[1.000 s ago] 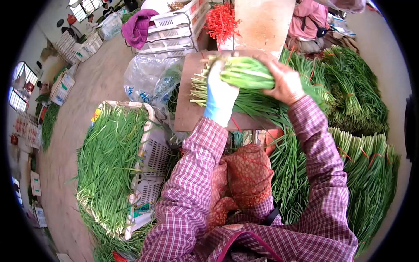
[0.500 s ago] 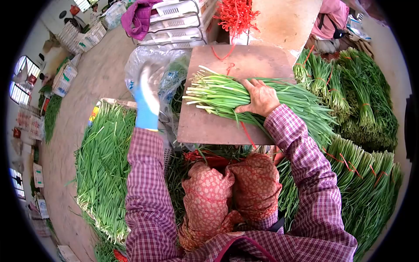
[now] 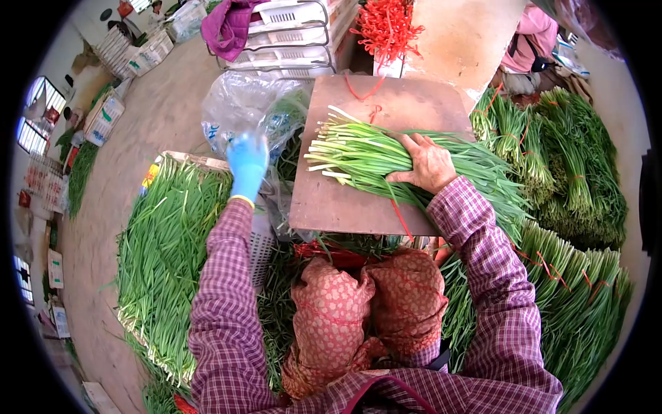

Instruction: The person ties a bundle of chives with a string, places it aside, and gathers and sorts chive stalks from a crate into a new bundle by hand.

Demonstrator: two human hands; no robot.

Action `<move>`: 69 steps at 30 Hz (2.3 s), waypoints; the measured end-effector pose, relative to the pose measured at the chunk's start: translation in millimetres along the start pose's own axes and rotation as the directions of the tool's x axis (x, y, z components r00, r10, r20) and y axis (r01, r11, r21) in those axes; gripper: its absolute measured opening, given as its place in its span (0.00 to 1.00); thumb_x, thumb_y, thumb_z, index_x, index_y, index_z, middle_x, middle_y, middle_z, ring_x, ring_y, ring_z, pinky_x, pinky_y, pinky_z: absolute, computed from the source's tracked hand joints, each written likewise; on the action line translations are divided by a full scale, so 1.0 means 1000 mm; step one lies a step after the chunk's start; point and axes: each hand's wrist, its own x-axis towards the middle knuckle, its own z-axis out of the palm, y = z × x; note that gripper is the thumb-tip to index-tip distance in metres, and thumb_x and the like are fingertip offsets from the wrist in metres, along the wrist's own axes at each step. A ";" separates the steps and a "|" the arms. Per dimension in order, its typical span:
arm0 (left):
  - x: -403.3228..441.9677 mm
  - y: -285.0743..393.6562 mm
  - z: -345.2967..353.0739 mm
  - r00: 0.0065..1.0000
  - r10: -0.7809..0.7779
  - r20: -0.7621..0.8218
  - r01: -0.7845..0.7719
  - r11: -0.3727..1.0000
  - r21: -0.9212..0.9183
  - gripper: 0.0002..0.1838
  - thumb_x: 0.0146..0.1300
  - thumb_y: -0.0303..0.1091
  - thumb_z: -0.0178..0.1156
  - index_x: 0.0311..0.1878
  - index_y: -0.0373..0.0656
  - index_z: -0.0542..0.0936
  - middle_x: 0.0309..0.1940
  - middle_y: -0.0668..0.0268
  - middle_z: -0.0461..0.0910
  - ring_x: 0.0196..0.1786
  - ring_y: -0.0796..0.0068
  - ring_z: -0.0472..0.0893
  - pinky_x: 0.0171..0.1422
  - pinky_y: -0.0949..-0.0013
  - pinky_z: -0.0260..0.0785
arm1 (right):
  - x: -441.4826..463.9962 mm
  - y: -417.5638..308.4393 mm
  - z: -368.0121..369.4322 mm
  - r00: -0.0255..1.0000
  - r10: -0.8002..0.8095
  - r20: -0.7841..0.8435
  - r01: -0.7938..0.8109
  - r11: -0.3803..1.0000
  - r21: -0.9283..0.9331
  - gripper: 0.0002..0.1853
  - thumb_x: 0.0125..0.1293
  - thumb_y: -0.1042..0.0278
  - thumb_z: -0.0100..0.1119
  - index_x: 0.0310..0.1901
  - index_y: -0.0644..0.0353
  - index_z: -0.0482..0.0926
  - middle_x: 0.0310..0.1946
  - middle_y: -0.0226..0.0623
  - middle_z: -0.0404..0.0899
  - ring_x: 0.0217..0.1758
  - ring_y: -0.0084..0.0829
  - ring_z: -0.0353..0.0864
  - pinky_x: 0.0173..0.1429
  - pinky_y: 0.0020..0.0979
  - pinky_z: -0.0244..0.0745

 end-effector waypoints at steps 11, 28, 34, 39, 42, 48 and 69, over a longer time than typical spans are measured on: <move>-0.019 0.114 -0.002 0.860 0.476 -0.185 -0.511 0.814 -0.276 0.22 0.66 0.44 0.52 0.61 0.50 0.72 0.59 0.63 0.71 0.65 0.60 0.66 0.66 0.48 0.56 | -0.002 0.002 0.002 0.999 -0.029 -0.041 0.029 1.000 -0.006 0.46 0.41 0.33 0.68 0.64 0.42 0.68 0.43 0.39 0.74 0.52 0.45 0.76 0.52 0.45 0.74; 0.004 0.129 -0.082 0.949 0.232 0.215 -0.133 0.909 -0.395 0.19 0.50 0.56 0.67 0.29 0.49 0.88 0.28 0.56 0.83 0.35 0.57 0.83 0.40 0.59 0.73 | -0.009 -0.002 0.001 0.994 -0.043 -0.104 0.039 0.998 -0.039 0.46 0.44 0.35 0.67 0.66 0.39 0.65 0.40 0.39 0.73 0.46 0.43 0.77 0.49 0.41 0.75; 0.014 0.121 -0.055 0.905 0.182 0.384 0.083 0.811 -0.579 0.19 0.49 0.54 0.66 0.35 0.49 0.88 0.32 0.57 0.85 0.37 0.59 0.85 0.44 0.61 0.75 | -0.009 -0.005 -0.001 0.996 -0.035 -0.087 0.032 0.999 -0.044 0.46 0.44 0.35 0.68 0.67 0.39 0.66 0.39 0.38 0.73 0.45 0.42 0.77 0.50 0.41 0.75; 0.037 0.073 -0.053 0.981 0.053 0.188 -0.062 0.997 0.041 0.17 0.52 0.47 0.59 0.32 0.44 0.87 0.29 0.57 0.84 0.37 0.59 0.85 0.44 0.58 0.76 | -0.010 -0.005 0.001 0.992 -0.048 -0.113 0.045 0.999 -0.026 0.46 0.43 0.36 0.68 0.66 0.40 0.66 0.38 0.38 0.72 0.44 0.42 0.77 0.50 0.41 0.74; 0.036 0.030 -0.067 0.999 0.051 0.013 -0.052 0.960 0.275 0.14 0.54 0.45 0.63 0.43 0.52 0.85 0.46 0.61 0.81 0.49 0.62 0.80 0.50 0.59 0.73 | -0.010 -0.004 -0.001 0.994 -0.034 -0.106 0.032 0.999 -0.026 0.45 0.44 0.36 0.68 0.66 0.40 0.66 0.38 0.38 0.72 0.44 0.42 0.77 0.50 0.41 0.74; 0.045 0.087 -0.081 0.923 0.380 -0.053 -0.321 0.690 -0.648 0.11 0.51 0.41 0.68 0.35 0.47 0.86 0.33 0.58 0.83 0.41 0.57 0.81 0.49 0.61 0.72 | -0.011 -0.007 -0.001 0.994 -0.032 -0.105 0.027 0.999 -0.044 0.44 0.44 0.38 0.69 0.66 0.40 0.67 0.39 0.37 0.72 0.45 0.41 0.77 0.51 0.40 0.73; 0.017 0.117 -0.039 0.913 0.321 0.251 0.216 0.143 -0.966 0.07 0.60 0.27 0.64 0.39 0.34 0.81 0.32 0.69 0.82 0.35 0.84 0.77 0.42 0.76 0.70 | -0.012 -0.006 0.000 0.993 -0.033 -0.117 0.030 0.999 -0.025 0.44 0.44 0.40 0.70 0.66 0.40 0.67 0.39 0.36 0.72 0.45 0.39 0.76 0.51 0.39 0.73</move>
